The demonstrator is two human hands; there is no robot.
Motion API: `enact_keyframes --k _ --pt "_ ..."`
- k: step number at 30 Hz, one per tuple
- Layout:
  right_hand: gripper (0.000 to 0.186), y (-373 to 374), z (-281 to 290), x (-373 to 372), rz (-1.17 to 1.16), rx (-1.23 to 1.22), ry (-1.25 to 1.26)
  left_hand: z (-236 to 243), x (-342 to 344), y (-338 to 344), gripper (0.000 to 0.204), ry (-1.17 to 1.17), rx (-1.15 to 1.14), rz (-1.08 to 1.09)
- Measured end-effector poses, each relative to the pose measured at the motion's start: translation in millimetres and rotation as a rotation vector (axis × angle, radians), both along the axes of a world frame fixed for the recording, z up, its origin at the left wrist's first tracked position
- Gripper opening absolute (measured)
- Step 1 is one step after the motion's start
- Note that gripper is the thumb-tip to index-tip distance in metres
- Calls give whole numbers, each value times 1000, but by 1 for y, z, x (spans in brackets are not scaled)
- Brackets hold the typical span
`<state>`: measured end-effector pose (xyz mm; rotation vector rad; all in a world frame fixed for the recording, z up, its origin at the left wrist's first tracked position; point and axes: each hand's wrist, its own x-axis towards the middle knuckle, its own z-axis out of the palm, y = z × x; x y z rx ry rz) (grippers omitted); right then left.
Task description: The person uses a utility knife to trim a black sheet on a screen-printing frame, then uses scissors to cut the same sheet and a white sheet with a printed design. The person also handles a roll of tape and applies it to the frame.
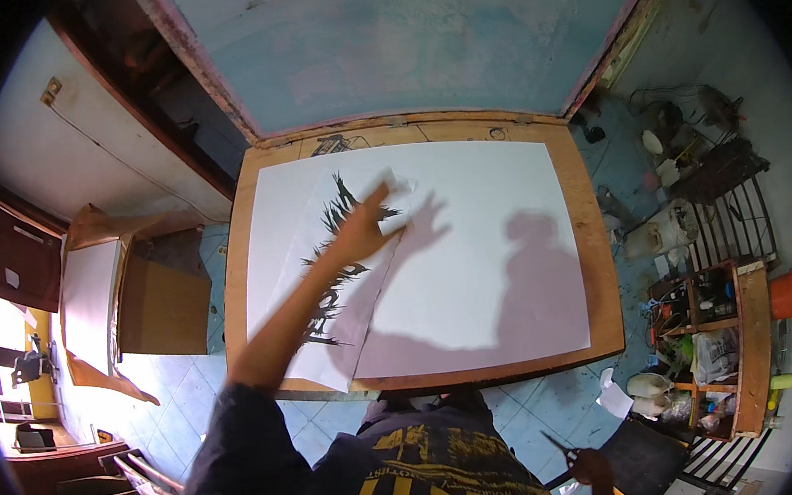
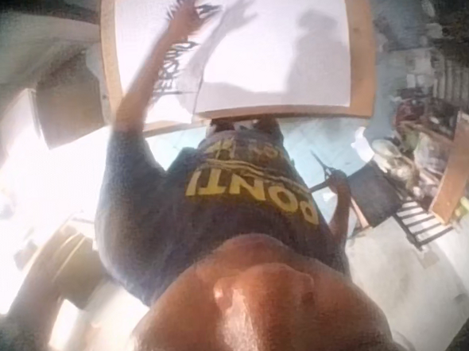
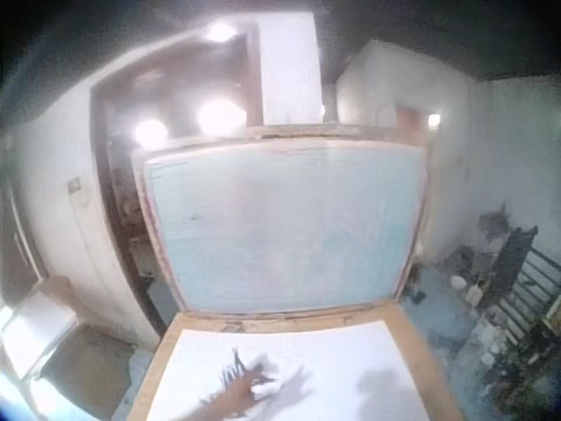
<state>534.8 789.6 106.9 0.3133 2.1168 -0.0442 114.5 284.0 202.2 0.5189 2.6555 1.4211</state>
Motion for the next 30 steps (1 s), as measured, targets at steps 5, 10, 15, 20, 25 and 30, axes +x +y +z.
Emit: enact_keyframes --k 5,10,15,20,25,30 --pt "18 -30 126 -45 -393 -202 296 -39 154 44 55 -108 227 -257" --pt "10 -113 256 -95 -49 -362 559 -4 236 70 56 -136 252 -445" --pt "18 -108 218 -101 -45 -793 901 28 266 86 59 6 266 -572" --pt "15 -158 172 -117 -100 -913 902 34 288 96 43 11 199 -434" --pt "12 -173 118 -102 -118 -1000 887 24 319 101 17 -81 102 -186" --pt "14 -168 81 -78 -253 -1067 793 20 355 119 16 -323 40 -28"
